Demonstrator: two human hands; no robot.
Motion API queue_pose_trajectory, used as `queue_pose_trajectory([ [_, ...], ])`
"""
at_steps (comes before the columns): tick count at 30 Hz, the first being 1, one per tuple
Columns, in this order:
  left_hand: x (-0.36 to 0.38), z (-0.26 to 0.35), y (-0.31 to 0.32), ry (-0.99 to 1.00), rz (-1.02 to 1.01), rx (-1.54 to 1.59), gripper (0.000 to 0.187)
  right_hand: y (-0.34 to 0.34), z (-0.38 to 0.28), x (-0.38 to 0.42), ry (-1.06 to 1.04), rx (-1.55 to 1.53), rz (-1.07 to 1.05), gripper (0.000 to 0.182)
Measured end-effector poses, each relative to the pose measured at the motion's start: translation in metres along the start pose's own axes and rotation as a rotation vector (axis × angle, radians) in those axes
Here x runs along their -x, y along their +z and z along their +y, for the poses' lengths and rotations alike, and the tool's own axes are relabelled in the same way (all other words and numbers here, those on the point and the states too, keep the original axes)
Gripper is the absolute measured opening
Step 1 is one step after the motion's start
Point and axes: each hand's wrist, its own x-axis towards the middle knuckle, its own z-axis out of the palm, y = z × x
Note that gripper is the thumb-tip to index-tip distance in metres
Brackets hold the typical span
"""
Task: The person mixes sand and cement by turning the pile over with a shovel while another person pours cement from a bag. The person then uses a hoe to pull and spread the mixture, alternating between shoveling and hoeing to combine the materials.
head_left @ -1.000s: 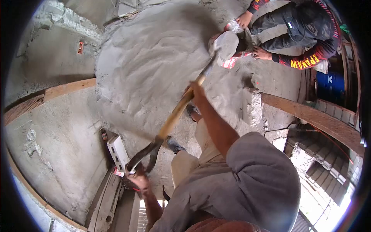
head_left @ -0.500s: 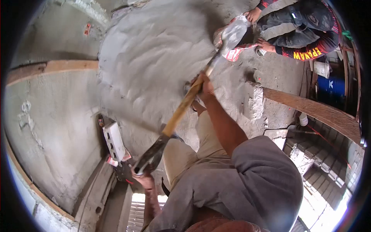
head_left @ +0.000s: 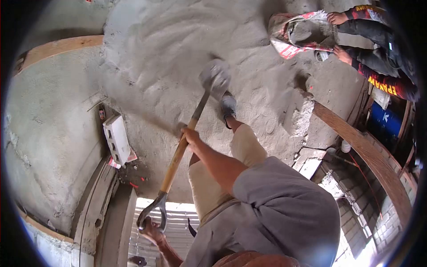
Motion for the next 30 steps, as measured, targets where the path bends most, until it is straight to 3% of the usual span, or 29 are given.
queue_pose_trajectory([
  [1, -0.003, -0.004, 0.020, -0.065, -0.078, 0.160, 0.011, -0.010, -0.021, -0.017, -0.021, -0.037, -0.040, 0.014],
  [3, -0.025, -0.027, 0.067, -0.060, -0.143, 0.094, 0.015, -0.021, -0.098, -0.011, -0.157, -0.135, -0.012, 0.014],
  [4, -0.006, 0.000, 0.112, -0.014, -0.201, 0.094, 0.021, -0.032, -0.138, -0.025, -0.140, -0.104, 0.059, 0.015],
  [5, -0.002, 0.011, 0.157, -0.091, -0.240, 0.248, 0.024, -0.047, -0.183, -0.033, -0.145, -0.130, 0.030, 0.014],
  [6, 0.012, 0.019, 0.201, -0.101, -0.110, 0.251, 0.025, -0.062, -0.229, -0.039, -0.140, -0.144, 0.051, 0.014],
  [8, 0.026, 0.039, 0.261, 0.138, -0.447, 0.080, 0.013, -0.088, -0.291, -0.061, -0.125, -0.178, 0.115, 0.017],
  [10, 0.017, 0.035, 0.280, 0.102, -0.399, 0.071, 0.011, -0.092, -0.301, -0.074, -0.216, -0.239, 0.170, 0.022],
  [13, 0.001, -0.026, 0.258, 0.041, -0.316, 0.046, 0.010, -0.101, -0.270, -0.059, -0.309, -0.107, 0.280, 0.019],
  [17, 0.042, -0.004, 0.206, -0.103, -0.244, 0.044, 0.015, -0.100, -0.231, -0.015, -0.288, -0.065, 0.332, 0.012],
  [20, 0.035, -0.013, 0.141, -0.219, -0.228, 0.110, 0.018, -0.103, -0.186, 0.017, -0.307, -0.100, 0.192, 0.011],
  [21, 0.031, -0.014, 0.120, -0.276, -0.250, 0.168, 0.019, -0.097, -0.179, 0.034, -0.231, -0.063, 0.252, 0.010],
  [22, 0.023, -0.024, 0.096, -0.399, -0.236, 0.256, 0.020, -0.100, -0.176, 0.056, -0.300, 0.043, 0.156, 0.011],
  [24, 0.025, -0.026, 0.061, -0.206, -0.340, 0.255, 0.019, -0.082, -0.189, 0.131, -0.382, -0.005, 0.141, 0.011],
  [26, 0.054, 0.006, 0.050, -0.149, -0.420, 0.307, 0.015, -0.077, -0.215, 0.177, -0.388, -0.075, 0.100, 0.011],
  [29, 0.100, 0.058, 0.059, 0.016, -0.512, 0.305, 0.011, -0.080, -0.256, 0.207, -0.356, -0.077, 0.029, 0.014],
  [30, 0.104, 0.058, 0.063, 0.076, -0.513, 0.309, 0.019, -0.081, -0.277, 0.210, -0.329, -0.129, -0.081, 0.018],
])
